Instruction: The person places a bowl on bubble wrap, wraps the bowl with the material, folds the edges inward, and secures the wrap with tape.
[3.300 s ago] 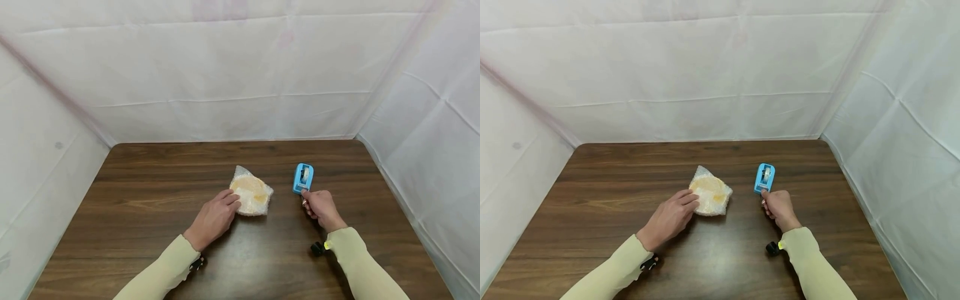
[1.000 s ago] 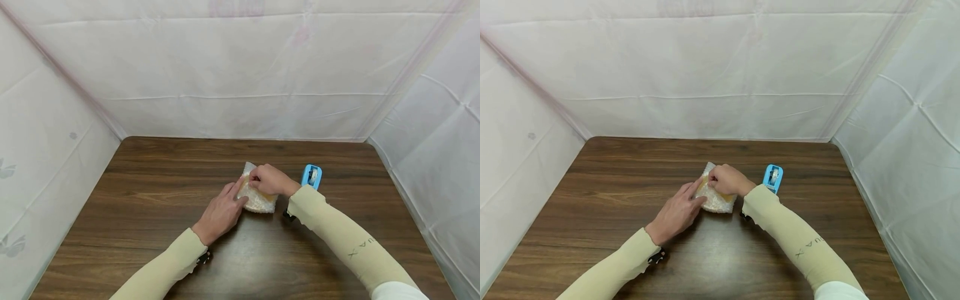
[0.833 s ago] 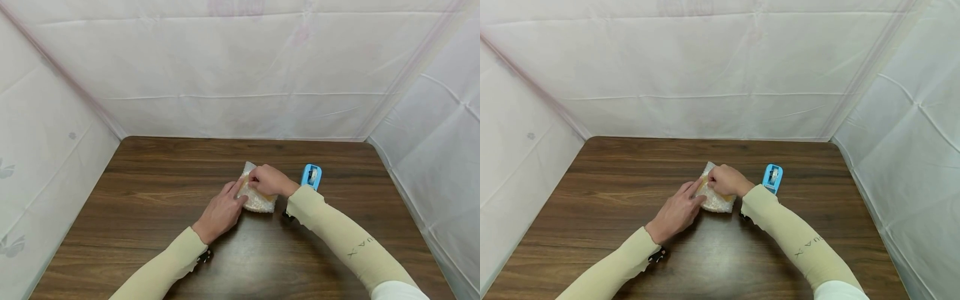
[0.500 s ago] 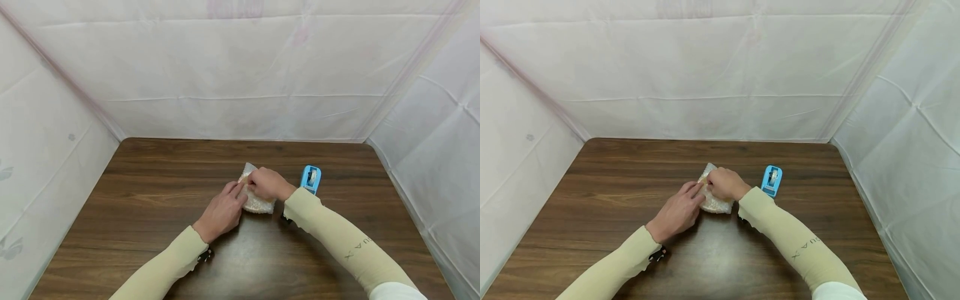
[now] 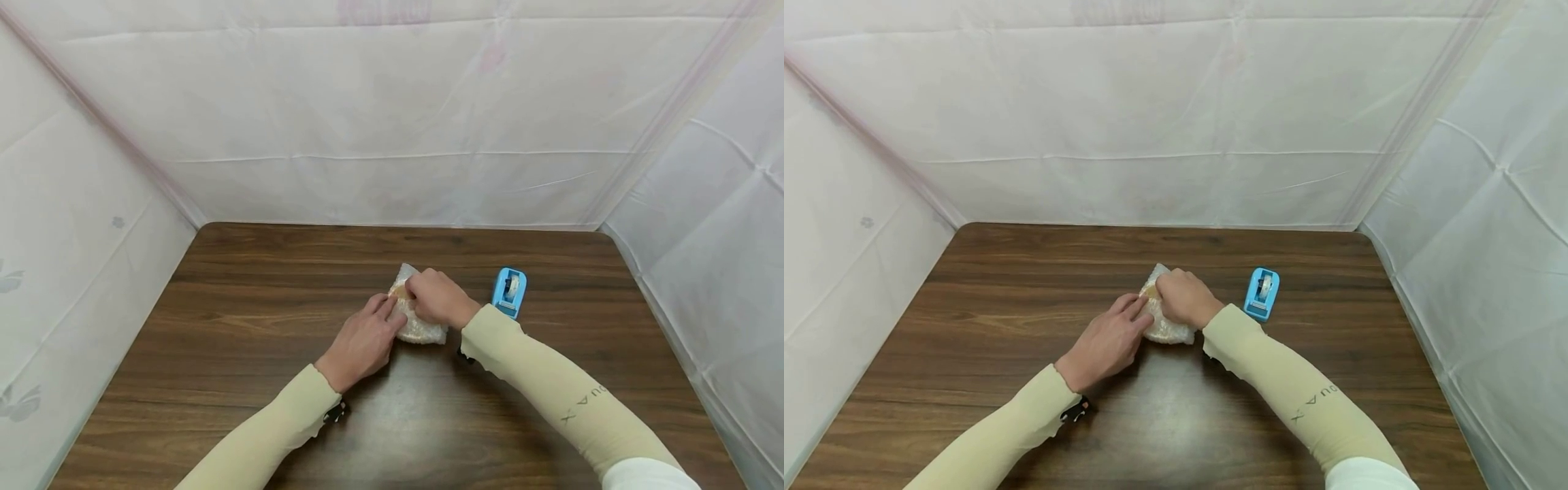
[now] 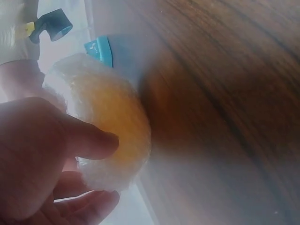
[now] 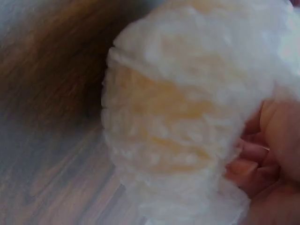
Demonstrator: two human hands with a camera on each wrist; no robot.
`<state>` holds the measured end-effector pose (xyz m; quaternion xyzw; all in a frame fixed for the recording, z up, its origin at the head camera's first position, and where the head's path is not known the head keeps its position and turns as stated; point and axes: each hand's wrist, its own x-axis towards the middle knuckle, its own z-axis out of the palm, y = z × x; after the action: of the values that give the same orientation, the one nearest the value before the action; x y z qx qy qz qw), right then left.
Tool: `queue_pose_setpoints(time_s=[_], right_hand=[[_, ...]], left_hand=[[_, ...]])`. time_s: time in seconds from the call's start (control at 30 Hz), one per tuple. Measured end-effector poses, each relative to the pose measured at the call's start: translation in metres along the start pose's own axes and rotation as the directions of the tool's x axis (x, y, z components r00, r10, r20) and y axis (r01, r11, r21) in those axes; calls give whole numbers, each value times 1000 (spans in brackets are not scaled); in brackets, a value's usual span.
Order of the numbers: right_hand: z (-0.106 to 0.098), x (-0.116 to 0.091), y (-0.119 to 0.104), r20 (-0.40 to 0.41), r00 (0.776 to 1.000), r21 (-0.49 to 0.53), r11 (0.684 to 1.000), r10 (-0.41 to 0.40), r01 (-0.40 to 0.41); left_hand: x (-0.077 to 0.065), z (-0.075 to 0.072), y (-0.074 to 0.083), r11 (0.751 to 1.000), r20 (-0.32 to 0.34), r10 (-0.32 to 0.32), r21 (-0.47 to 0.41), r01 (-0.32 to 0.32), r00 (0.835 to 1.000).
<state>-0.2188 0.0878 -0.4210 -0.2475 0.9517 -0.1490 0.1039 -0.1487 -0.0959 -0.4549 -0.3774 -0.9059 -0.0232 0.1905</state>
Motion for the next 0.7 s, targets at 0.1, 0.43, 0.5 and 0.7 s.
queue_pose_setpoints(time_s=[0.1, 0.43, 0.5, 0.7], right_hand=[[-2, -1, 3, -2, 1000, -2, 1000, -6, 6], [-14, -1, 8, 77, 995, 73, 995, 57, -63], [-13, 0, 6, 81, 993, 62, 994, 88, -94], [-4, 3, -3, 77, 983, -16, 986, 168, -167]], left_hand=[[1, -1, 1, 1000, 4, 3, 1, -3, 1000], [5, -3, 1, 1000, 2, 15, 19, -15, 1000], [5, -2, 1, 1000, -2, 16, 15, -16, 1000], [5, -1, 1, 999, -1, 23, 26, -23, 1000]])
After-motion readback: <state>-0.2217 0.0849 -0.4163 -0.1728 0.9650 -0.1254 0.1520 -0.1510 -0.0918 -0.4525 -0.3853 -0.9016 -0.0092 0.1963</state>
